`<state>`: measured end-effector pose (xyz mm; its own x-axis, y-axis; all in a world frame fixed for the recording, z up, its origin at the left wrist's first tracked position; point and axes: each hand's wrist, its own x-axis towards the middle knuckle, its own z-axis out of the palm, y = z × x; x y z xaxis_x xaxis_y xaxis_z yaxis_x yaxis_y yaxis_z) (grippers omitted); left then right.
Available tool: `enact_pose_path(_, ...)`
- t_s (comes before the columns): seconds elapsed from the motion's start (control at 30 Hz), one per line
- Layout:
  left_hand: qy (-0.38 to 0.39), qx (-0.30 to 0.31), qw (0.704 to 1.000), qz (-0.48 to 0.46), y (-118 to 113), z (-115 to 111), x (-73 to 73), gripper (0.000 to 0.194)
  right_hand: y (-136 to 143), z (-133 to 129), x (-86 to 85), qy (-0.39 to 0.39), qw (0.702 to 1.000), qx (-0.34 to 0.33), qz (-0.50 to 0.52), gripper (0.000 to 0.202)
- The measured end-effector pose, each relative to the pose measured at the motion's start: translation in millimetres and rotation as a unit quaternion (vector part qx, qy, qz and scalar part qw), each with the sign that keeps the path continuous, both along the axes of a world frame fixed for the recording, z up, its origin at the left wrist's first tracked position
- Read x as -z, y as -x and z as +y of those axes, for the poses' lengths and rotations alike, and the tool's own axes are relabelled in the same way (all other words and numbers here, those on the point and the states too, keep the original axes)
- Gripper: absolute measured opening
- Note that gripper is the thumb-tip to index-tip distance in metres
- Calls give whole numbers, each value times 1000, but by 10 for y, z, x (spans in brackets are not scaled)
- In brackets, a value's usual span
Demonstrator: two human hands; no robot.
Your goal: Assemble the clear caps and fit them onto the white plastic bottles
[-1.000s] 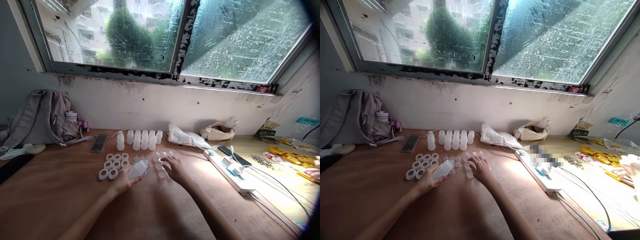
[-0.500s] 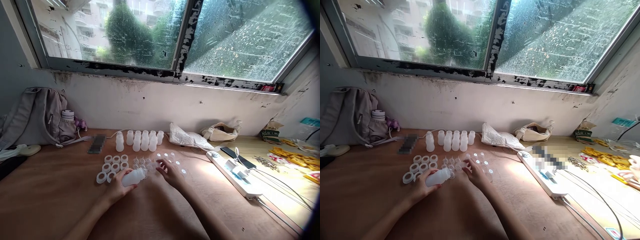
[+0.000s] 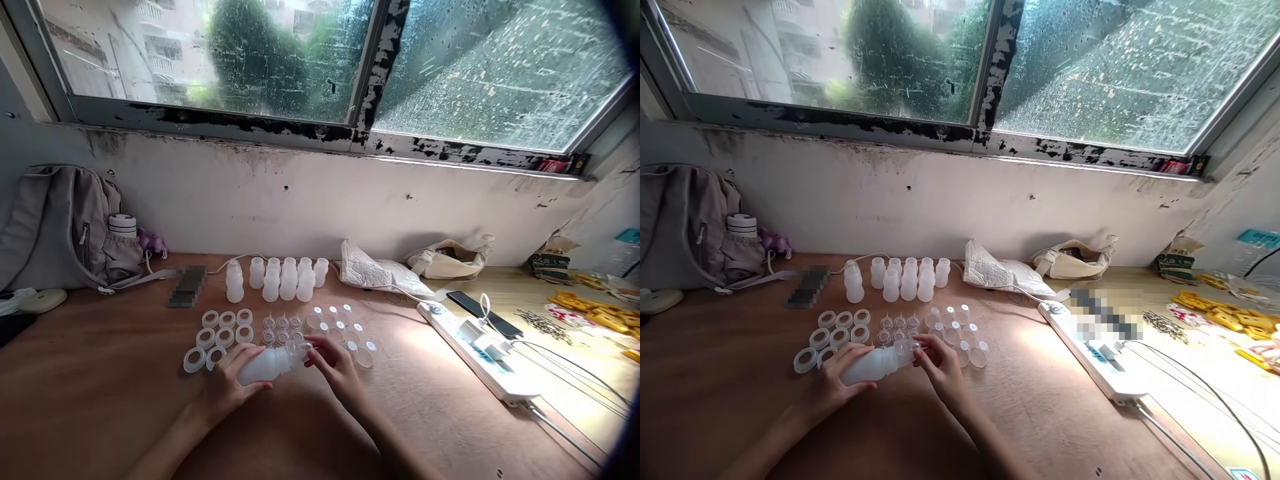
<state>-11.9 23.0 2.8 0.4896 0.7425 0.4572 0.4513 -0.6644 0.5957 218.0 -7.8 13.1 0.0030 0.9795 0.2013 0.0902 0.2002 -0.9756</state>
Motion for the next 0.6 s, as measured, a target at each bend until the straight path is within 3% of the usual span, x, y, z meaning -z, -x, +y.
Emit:
enact_pose_path(0.4, -33, -4, 999, 9, 31, -29, 5, 44, 94, -54, -4, 52, 998, -19, 12, 29)
enact_pose_path(0.6, -28, 10, 999, 27, 52, -51, -68, 43, 75, -62, 19, 68, 997, -48, 9, 27)
